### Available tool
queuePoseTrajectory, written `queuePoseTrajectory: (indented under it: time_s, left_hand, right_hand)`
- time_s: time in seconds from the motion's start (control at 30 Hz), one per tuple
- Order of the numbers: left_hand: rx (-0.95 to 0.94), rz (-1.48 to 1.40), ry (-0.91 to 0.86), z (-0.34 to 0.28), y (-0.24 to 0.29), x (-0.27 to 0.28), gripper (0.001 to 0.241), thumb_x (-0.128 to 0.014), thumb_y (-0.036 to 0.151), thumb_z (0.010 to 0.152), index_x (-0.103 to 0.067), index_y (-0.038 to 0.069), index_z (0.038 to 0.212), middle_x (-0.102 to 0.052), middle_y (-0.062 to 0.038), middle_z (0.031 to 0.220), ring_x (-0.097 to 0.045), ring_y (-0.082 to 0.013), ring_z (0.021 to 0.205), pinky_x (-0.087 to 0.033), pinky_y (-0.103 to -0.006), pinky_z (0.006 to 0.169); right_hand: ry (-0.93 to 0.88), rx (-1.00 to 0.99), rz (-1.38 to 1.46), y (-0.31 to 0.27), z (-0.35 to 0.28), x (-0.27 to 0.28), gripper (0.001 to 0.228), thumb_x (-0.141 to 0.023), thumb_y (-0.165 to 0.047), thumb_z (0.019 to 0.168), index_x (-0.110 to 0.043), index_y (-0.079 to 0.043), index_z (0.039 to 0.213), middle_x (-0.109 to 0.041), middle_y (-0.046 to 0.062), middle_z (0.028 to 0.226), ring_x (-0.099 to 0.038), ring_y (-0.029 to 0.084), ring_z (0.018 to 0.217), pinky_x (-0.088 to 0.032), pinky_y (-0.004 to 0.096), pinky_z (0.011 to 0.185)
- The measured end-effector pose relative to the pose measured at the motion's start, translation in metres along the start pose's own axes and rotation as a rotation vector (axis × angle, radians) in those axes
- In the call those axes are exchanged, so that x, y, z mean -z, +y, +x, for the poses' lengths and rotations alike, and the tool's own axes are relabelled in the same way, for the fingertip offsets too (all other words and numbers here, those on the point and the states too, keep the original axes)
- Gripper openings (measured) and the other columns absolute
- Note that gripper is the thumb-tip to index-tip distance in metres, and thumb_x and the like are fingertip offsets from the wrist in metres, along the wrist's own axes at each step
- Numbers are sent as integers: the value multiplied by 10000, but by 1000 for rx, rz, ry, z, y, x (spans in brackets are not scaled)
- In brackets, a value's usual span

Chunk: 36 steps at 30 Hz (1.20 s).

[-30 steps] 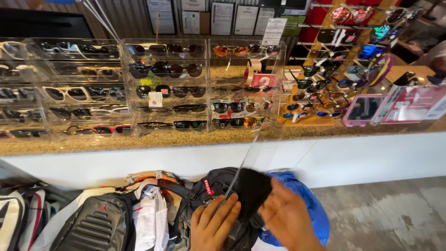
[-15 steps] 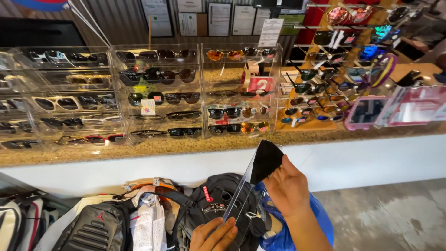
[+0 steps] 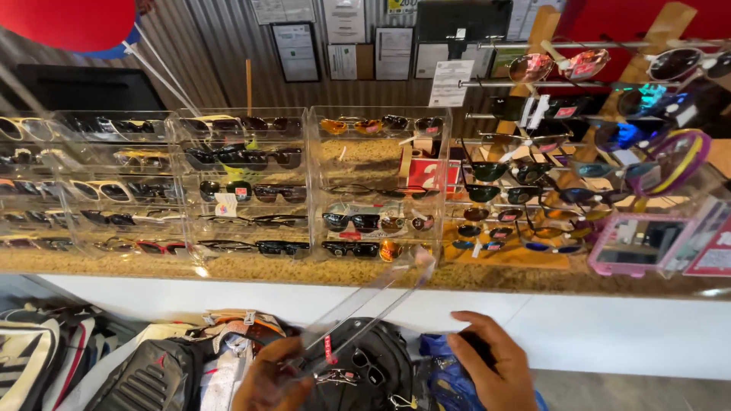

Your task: Cleaning sunglasses and their display cases in a store.

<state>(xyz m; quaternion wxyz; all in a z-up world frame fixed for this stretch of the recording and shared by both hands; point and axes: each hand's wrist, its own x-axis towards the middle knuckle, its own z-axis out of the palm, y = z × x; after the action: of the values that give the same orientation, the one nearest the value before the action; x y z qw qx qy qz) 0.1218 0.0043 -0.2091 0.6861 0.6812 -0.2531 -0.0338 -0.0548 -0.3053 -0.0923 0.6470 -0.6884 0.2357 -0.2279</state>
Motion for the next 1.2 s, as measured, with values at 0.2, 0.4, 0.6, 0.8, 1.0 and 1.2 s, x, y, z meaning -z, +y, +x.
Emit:
queuePoseTrajectory:
  time_s: [0.2,0.4,0.6,0.8,1.0,1.2]
  left_hand:
    - [-9,-471,-137,24,50,3,633,-772,-50,789,-545,-109,1378,-688,-284,1275,-678,-368,1132,-509,-447,918]
    - [161,-114,-86,65,142,-21,520,-813,-77,718,-711,-26,1225,-785,-174,1224,-750,-265,1074,-573,-380,942]
    - [1,-19,-341,102,159,-10,497,-818,38,774,-694,27,1255,-761,-102,1238,-707,-213,1132,-497,-345,953]
    - [26,-129,-422,124,147,16,497,-838,123,792,-683,12,1251,-767,-108,1227,-671,-203,1088,-499,-335,946]
    - [-16,-225,-509,148,143,31,470,-798,-37,794,-671,26,1241,-689,-98,1282,-674,-225,1122,-505,-334,941]
    - [-227,-79,-358,171,141,30,899,-869,65,703,-457,62,1503,-639,-113,1430,-654,-223,1210,-448,-334,1021]
  right_hand:
    - [248,497,-341,-14,1,2,196,-803,-77,736,-793,-56,931,-775,26,743,-588,90,477,-436,208,469]
    - [-15,884,-652,-69,24,-20,290,-816,-113,753,-806,-177,1036,-732,-21,1086,-574,2,469,-433,181,387]
    - [-116,1026,-937,-106,38,-47,261,-780,-164,813,-749,-177,1071,-670,-64,1115,-534,66,433,-414,264,403]
    - [-252,1003,-1202,-95,46,-78,263,-739,-185,831,-708,-194,1093,-639,-76,1125,-653,94,496,-504,286,443]
    - [-269,907,-1240,-88,58,-102,311,-717,-199,849,-708,-210,1159,-666,-54,1140,-704,134,647,-537,313,517]
    - [-183,948,-1273,-91,108,-107,244,-678,-109,841,-693,-185,1072,-692,-76,1141,-711,127,667,-587,273,579]
